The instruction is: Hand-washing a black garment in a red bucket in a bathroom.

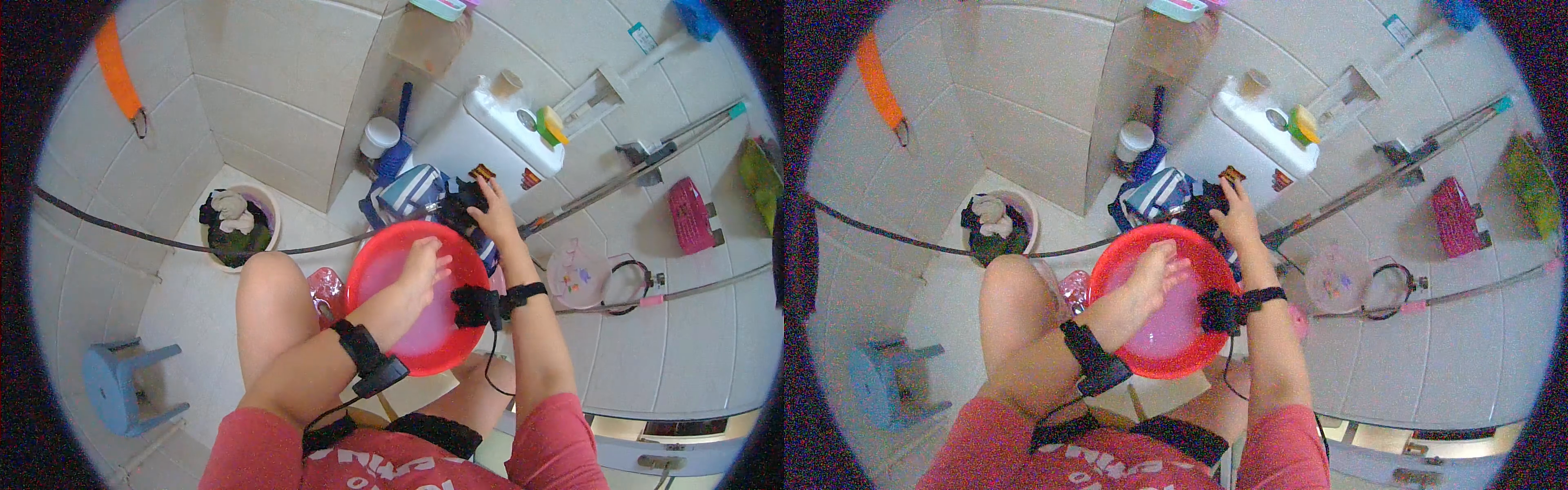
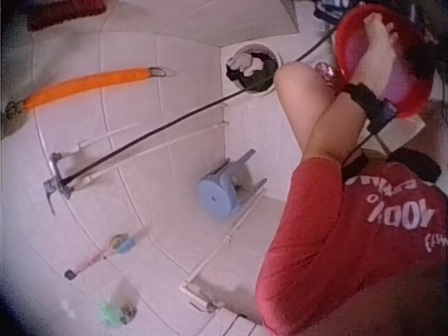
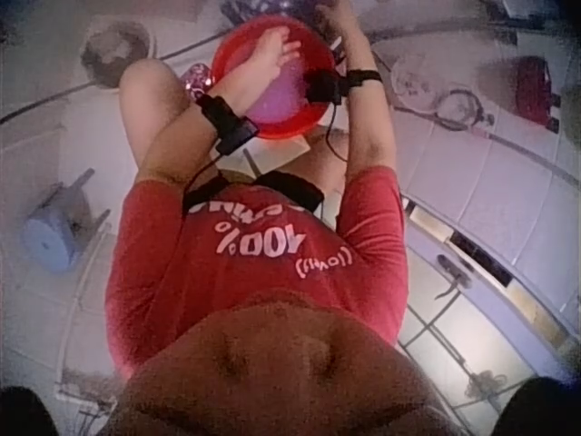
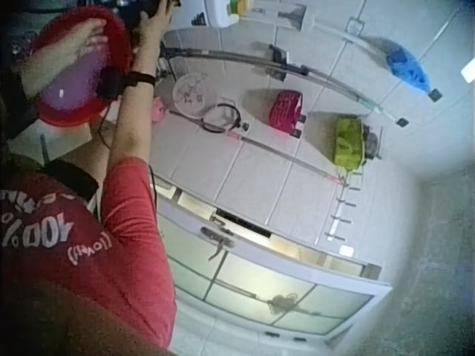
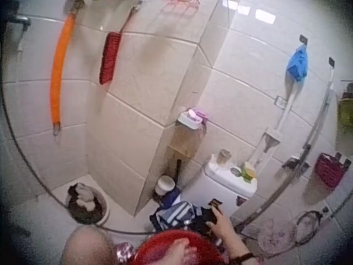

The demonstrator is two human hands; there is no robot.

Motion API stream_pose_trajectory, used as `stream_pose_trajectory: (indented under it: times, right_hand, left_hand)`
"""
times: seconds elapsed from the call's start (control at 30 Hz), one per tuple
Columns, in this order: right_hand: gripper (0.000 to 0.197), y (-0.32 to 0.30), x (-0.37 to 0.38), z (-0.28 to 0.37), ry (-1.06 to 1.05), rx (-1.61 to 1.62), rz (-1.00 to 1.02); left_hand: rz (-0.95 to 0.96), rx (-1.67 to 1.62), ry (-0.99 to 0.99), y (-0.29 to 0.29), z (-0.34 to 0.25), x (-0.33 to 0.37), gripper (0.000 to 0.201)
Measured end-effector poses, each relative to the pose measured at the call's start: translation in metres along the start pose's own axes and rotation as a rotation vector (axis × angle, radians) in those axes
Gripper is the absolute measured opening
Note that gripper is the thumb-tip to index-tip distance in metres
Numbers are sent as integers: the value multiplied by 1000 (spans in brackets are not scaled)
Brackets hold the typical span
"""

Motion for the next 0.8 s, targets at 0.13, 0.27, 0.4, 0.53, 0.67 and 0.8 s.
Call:
stream_pose_trajectory:
  times: [0.13,0.27,0.4,0.53,0.67,0.8]
  right_hand:
    - [52,-22,-40,-4,30,-6,-26]
    - [47,20,-118,16,118,43,494]
    - [57,9,-172,28,23,-149,137]
    - [53,26,-209,-16,161,211,1]
    - [41,17,-220,-31,455,17,157]
    - [39,-3,-208,-25,433,65,63]
  left_hand:
    - [-10,21,2,-2,0,1,39]
    - [-32,67,27,-9,0,10,38]
    - [-63,147,30,-19,8,18,34]
    - [-93,150,30,-25,23,19,25]
    - [-88,296,7,-34,34,26,23]
    - [14,541,-183,-24,63,23,42]
Point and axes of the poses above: each hand's wrist, its own x-axis towards the middle knuckle, its own y-axis out of the palm, z = x × y, the point moved 10 cm from there along x, towards the middle knuckle, and after that the axes turned 13 degrees about -y, right-handed, at the moved point
